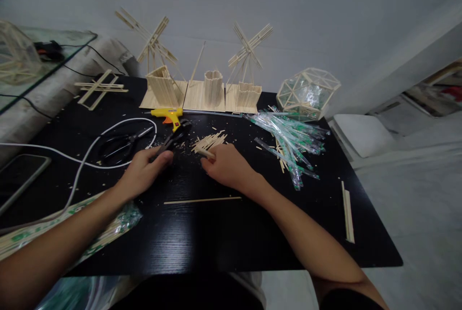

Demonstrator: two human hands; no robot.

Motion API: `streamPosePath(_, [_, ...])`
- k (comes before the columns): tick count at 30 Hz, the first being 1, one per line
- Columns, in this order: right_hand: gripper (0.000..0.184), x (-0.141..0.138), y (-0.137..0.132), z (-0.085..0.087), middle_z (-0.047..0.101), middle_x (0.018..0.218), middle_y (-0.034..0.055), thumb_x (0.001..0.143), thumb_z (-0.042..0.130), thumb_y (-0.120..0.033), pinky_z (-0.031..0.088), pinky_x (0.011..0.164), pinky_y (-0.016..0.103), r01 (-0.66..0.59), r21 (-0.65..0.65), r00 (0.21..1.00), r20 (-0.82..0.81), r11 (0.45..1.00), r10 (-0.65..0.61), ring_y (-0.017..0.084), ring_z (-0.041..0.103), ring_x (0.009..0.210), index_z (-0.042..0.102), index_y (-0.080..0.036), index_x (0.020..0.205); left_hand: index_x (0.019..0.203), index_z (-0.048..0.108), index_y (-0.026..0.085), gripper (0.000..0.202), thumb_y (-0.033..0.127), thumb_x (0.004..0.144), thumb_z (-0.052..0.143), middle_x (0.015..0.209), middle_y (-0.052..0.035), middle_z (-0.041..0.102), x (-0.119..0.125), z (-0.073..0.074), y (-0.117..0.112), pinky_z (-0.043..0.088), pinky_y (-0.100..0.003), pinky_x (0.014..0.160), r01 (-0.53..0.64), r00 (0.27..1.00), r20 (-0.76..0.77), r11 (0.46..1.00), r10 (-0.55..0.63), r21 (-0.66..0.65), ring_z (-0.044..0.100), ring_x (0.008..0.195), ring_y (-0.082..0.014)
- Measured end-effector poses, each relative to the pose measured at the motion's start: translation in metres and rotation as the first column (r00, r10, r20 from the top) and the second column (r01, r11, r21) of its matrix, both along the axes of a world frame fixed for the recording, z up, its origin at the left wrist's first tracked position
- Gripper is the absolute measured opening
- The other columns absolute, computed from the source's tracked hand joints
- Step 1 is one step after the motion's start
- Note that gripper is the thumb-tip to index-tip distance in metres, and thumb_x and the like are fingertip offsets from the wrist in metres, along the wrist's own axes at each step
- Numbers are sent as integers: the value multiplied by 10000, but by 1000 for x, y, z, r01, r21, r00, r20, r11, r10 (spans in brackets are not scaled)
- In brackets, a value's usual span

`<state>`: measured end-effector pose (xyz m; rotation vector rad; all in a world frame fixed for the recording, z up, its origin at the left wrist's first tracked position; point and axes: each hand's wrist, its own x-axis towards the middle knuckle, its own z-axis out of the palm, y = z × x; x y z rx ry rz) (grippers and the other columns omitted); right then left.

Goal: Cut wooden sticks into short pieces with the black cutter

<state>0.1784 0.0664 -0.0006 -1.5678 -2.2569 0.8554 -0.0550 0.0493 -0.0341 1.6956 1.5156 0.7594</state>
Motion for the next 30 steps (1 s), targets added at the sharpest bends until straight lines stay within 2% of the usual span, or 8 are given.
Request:
streamPosePath(3, [214,-9,-7,-5,666,710,69,905,547,-265,386,600,278,-68,-13,949,309,998,69,184,605,640,651,-174,741,757,594,185,419,595,806,662,654,32,556,4,2,-2,386,-256,600,-1,993,121,999,8,-54,482,607,-140])
streamPosePath(7, [246,-20,-19,-13,745,899,153,948,485,-201,491,710,322,-125,9,855,508,992,103,273,723,847,713,-171,1036,835,689,179,388,554,758,755,785,-3,682,11,4,-5,465,-274,737,76,982,175,997,-69,-33,603,760,-181])
streamPosePath(11, [258,-23,-24,-16,751,886,159,964,457,-163,524,725,352,-167,14,836,531,986,134,299,747,863,681,-179,1092,938,750,193,418,556,735,791,904,-20,753,15,-2,-9,493,-302,821,129,977,176,991,-122,-29,662,866,-217])
streamPosePath(14, [251,-23,-24,-16,751,890,160,972,451,-168,532,706,361,-172,20,835,533,985,136,308,752,852,668,-180,1095,933,768,198,400,553,750,782,926,-23,769,17,-6,-11,503,-311,834,138,975,184,990,-128,-39,674,877,-221])
streamPosePath(21, [234,-25,-28,-15,753,886,161,1010,429,-220,538,699,359,-166,37,840,529,985,122,304,755,839,653,-176,1061,874,769,202,306,480,748,795,839,-13,772,22,2,-11,526,-317,822,98,962,265,991,-71,-88,681,828,-210])
streamPosePath(23, [240,-25,-29,-15,752,876,161,1018,417,-233,535,681,354,-161,51,838,535,986,110,306,758,824,648,-172,1044,878,765,194,295,462,759,792,813,-16,760,22,3,-11,530,-303,774,104,955,288,989,-70,-102,668,777,-192])
streamPosePath(27, [266,-27,-31,-14,754,855,161,1036,401,-278,540,650,365,-161,86,839,537,983,90,320,761,792,641,-163,1028,906,741,179,315,462,776,788,686,14,683,21,1,-9,434,-229,511,127,942,331,973,-58,-191,525,521,-102])
streamPosePath(30, [271,-29,-34,-12,756,828,148,1040,407,-297,545,639,373,-154,121,843,533,981,67,325,762,763,639,-162,1007,880,718,170,295,434,775,796,662,29,656,21,0,-8,380,-198,461,153,927,372,959,-56,-237,454,462,-61])
